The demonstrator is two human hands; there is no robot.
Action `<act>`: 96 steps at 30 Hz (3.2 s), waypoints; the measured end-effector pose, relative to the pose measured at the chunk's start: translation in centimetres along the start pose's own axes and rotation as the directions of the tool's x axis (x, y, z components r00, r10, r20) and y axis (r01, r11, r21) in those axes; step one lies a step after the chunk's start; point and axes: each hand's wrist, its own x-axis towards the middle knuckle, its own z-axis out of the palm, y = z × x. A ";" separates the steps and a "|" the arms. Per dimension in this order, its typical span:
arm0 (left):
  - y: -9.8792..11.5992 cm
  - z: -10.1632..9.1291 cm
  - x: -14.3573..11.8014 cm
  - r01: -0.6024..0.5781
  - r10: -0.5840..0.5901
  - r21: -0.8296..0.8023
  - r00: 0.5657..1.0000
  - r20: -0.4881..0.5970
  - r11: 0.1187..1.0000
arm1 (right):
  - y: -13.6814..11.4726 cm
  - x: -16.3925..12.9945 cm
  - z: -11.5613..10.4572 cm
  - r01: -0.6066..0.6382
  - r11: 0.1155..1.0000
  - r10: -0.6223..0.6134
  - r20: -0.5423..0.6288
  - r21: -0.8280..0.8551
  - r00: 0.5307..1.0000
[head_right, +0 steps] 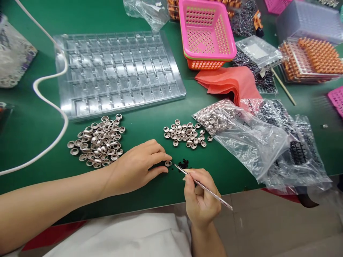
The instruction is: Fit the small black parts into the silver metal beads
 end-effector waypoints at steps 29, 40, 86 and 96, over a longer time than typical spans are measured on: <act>0.0 -0.5 0.1 -0.001 -0.002 0.055 0.998 0.062 0.998 | 0.2 -0.2 0.2 -0.042 0.997 0.045 -0.039 0.069 0.998; 0.3 -0.3 0.2 0.028 -0.030 0.045 0.999 0.035 0.999 | 0.1 -0.2 0.1 -0.059 0.996 0.062 -0.050 0.059 0.997; -0.3 0.9 0.2 -0.008 -0.003 -0.184 0.998 -0.060 0.983 | 0.4 0.5 -0.6 0.262 0.960 -0.226 0.272 -0.103 0.935; -0.3 0.8 0.2 -0.005 -0.004 -0.188 0.999 -0.052 0.982 | 0.3 0.4 -0.7 0.307 0.941 -0.258 0.284 -0.145 0.924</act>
